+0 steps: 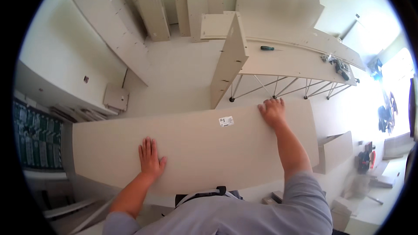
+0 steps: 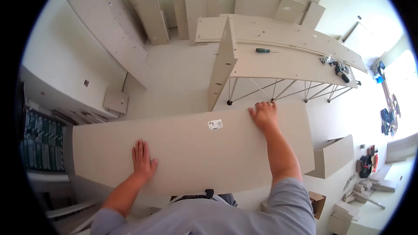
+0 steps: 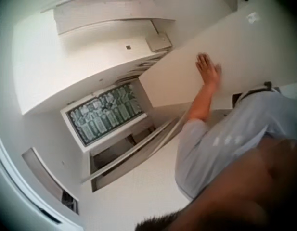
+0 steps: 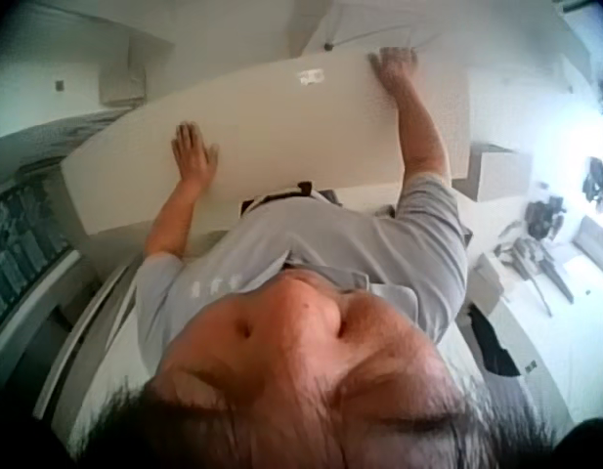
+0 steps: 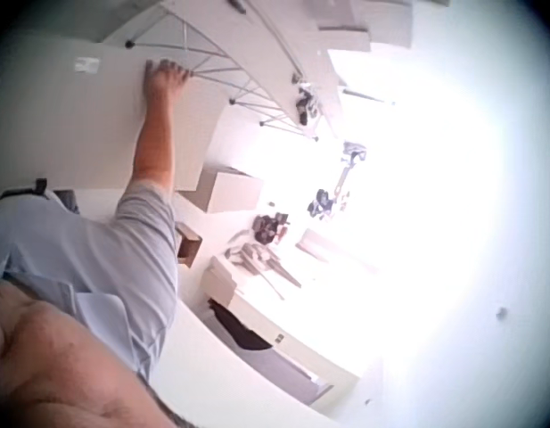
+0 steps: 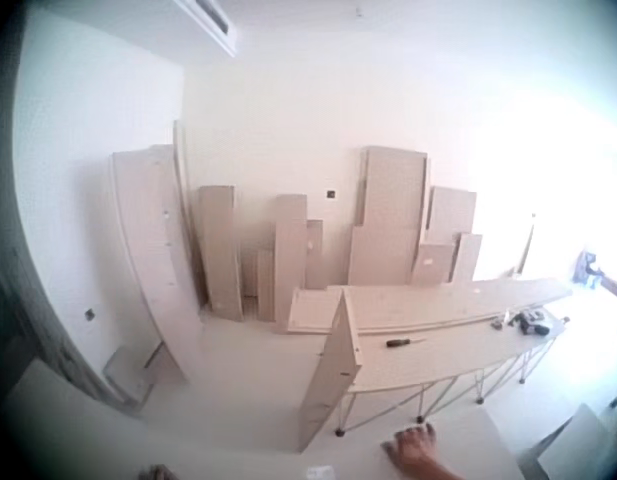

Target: The person assembles a cabinet by first moving a large side panel and then using a screwdriver to tighten screws on the bottom and sides of a partially constructed cabinet frame.

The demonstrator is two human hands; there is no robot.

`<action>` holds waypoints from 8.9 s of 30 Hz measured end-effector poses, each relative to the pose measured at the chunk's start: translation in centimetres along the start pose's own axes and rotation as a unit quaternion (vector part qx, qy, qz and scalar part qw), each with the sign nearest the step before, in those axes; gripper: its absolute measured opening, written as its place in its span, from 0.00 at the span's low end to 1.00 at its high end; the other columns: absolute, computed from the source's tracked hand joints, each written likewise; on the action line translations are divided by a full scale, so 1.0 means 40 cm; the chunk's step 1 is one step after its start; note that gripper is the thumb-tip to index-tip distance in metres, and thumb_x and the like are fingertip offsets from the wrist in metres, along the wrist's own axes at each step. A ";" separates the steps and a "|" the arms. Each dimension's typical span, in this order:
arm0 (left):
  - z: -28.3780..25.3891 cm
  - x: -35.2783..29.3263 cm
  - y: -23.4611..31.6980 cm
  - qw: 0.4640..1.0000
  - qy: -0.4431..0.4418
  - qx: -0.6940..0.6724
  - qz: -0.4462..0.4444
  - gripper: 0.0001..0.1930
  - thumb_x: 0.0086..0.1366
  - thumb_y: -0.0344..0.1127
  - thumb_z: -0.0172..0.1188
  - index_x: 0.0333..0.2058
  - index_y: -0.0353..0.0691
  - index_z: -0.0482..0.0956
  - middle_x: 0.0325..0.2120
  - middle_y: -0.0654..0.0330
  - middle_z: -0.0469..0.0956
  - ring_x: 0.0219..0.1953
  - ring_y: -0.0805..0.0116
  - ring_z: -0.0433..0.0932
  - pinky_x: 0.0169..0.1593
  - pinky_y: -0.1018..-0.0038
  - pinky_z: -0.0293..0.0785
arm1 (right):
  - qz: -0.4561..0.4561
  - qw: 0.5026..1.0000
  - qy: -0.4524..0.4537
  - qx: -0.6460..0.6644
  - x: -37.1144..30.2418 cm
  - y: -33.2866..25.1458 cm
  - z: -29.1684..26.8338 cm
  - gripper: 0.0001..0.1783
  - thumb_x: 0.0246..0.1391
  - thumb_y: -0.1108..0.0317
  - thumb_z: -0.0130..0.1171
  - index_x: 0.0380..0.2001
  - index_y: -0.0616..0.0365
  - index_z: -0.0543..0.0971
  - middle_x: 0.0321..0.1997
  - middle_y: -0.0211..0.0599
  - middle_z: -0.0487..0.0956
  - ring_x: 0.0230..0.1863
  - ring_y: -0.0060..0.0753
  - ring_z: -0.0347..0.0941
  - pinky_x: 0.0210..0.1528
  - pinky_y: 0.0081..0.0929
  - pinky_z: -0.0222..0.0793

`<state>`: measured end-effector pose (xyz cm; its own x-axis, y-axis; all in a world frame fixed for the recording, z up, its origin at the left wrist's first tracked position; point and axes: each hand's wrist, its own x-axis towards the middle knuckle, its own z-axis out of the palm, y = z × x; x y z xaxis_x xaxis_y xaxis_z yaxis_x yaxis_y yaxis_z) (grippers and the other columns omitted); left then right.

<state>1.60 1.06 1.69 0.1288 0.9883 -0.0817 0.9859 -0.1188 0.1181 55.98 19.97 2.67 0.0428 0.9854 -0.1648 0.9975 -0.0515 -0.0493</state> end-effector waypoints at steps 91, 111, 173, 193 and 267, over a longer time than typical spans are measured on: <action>-0.097 0.098 -1.687 0.895 0.125 -0.018 -0.429 0.33 0.72 0.57 0.50 0.64 0.35 0.66 0.63 0.45 0.68 0.65 0.45 0.67 0.64 0.55 0.68 | -0.065 0.996 0.036 0.054 -0.060 -1.260 0.124 0.16 0.64 0.54 0.51 0.33 0.55 0.79 0.39 0.39 0.80 0.49 0.45 0.74 0.56 0.43 0.64; -0.115 0.102 -1.691 0.857 0.116 -0.044 -0.500 0.34 0.71 0.61 0.48 0.54 0.30 0.73 0.54 0.40 0.74 0.56 0.42 0.74 0.60 0.53 0.69 | -0.048 0.993 -0.102 0.028 -0.013 -1.326 0.098 0.25 0.66 0.46 0.46 0.31 0.52 0.84 0.39 0.42 0.83 0.44 0.51 0.77 0.49 0.47 0.72; 0.120 0.067 0.440 0.983 -0.042 0.129 0.125 0.44 0.64 0.51 0.54 0.74 0.41 0.48 0.74 0.45 0.46 0.75 0.40 0.44 0.69 0.31 0.41 | 0.480 0.750 -0.114 0.441 -1.471 0.325 0.515 0.26 0.57 0.50 0.58 0.55 0.52 0.81 0.55 0.49 0.81 0.57 0.53 0.76 0.60 0.43 0.72; 0.120 0.455 1.620 0.898 -0.157 0.074 0.405 0.46 0.60 0.66 0.53 0.72 0.49 0.55 0.76 0.52 0.41 0.78 0.50 0.35 0.71 0.34 0.19 | 0.562 0.651 -0.092 0.502 -1.394 1.346 0.572 0.19 0.56 0.58 0.62 0.46 0.60 0.85 0.36 0.43 0.86 0.38 0.37 0.83 0.42 0.35 0.77; 0.362 1.905 3.166 0.954 0.018 -0.208 0.217 0.17 0.63 0.32 0.60 0.51 0.40 0.78 0.50 0.53 0.79 0.49 0.51 0.79 0.50 0.57 0.77 | -0.056 0.985 -0.075 0.143 0.970 2.918 -0.070 0.41 0.42 0.64 0.69 0.63 0.46 0.69 0.59 0.39 0.74 0.64 0.44 0.67 0.65 0.44 0.62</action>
<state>137.82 59.95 -3.91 0.5046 0.8579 0.0974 0.7117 -0.4771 0.5156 174.24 52.67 -6.72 -0.0975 0.9535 -0.2853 0.9377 -0.0080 -0.3473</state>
